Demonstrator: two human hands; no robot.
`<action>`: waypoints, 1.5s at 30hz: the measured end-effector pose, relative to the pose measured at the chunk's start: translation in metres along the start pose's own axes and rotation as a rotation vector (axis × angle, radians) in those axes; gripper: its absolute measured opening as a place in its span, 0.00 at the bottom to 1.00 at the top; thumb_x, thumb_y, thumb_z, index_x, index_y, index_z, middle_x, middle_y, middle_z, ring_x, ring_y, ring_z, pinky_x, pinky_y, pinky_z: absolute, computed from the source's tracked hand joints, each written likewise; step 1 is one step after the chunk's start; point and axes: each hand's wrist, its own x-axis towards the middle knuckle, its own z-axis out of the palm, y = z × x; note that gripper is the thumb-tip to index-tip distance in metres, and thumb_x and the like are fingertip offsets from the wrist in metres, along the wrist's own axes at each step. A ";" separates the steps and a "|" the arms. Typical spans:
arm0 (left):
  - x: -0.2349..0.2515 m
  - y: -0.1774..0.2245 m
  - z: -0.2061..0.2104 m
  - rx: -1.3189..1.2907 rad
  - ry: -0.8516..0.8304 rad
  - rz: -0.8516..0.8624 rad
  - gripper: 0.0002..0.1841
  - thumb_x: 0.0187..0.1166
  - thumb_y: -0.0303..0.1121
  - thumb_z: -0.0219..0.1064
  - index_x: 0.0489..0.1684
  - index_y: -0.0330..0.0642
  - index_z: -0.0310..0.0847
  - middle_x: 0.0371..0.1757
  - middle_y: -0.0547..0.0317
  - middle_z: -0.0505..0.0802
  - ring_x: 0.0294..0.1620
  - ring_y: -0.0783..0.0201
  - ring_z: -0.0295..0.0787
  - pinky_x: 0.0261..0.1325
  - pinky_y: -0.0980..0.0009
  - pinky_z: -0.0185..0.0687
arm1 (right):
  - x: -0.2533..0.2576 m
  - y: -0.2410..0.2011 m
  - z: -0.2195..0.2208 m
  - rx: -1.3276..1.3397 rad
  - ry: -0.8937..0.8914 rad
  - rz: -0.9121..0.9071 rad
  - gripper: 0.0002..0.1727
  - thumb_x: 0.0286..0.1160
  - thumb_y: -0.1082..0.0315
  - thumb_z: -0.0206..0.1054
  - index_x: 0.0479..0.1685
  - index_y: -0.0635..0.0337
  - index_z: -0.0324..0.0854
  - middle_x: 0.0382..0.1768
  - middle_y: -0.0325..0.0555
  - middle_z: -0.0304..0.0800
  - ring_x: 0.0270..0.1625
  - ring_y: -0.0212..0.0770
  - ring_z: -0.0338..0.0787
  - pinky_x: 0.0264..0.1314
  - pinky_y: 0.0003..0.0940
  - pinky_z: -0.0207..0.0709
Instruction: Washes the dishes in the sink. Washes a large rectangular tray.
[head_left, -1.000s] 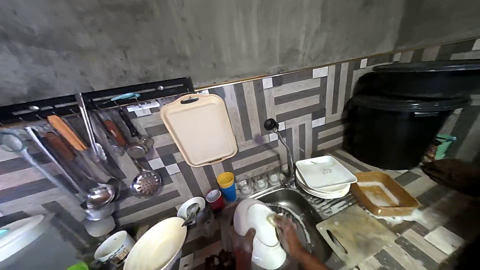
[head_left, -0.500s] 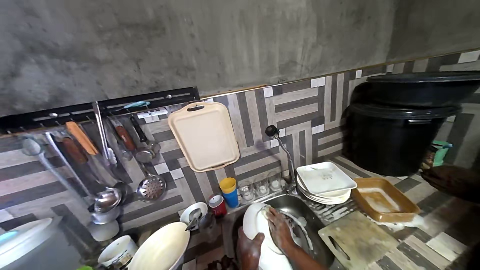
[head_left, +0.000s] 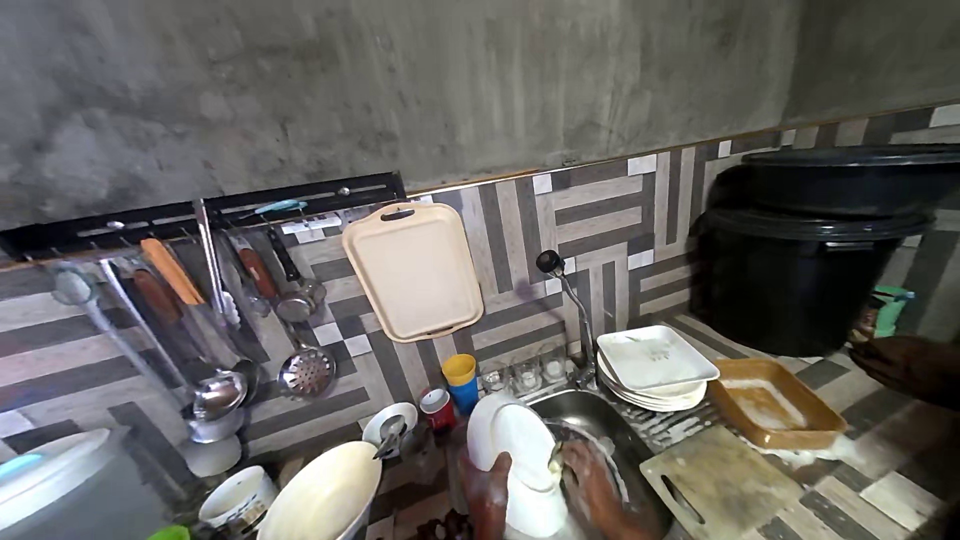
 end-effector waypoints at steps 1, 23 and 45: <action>0.001 -0.002 0.000 -0.002 0.018 -0.011 0.47 0.60 0.26 0.83 0.84 0.28 0.58 0.75 0.26 0.77 0.75 0.38 0.75 0.76 0.45 0.73 | -0.014 -0.003 0.009 0.110 0.048 -0.068 0.15 0.75 0.72 0.66 0.57 0.64 0.92 0.69 0.62 0.86 0.78 0.67 0.78 0.83 0.63 0.64; 0.000 -0.012 -0.006 -0.144 0.119 -0.029 0.53 0.55 0.25 0.84 0.88 0.29 0.53 0.77 0.25 0.74 0.76 0.35 0.74 0.76 0.43 0.73 | -0.012 -0.012 0.057 0.319 0.481 -0.042 0.25 0.86 0.68 0.48 0.76 0.64 0.80 0.83 0.63 0.73 0.85 0.66 0.72 0.85 0.68 0.60; 0.005 -0.032 -0.023 -0.492 -0.292 -0.201 0.28 0.94 0.50 0.44 0.76 0.34 0.68 0.62 0.40 0.86 0.56 0.55 0.86 0.56 0.55 0.85 | -0.031 -0.071 -0.012 0.029 -0.231 -0.432 0.20 0.78 0.67 0.69 0.67 0.66 0.86 0.72 0.64 0.84 0.78 0.62 0.80 0.83 0.57 0.70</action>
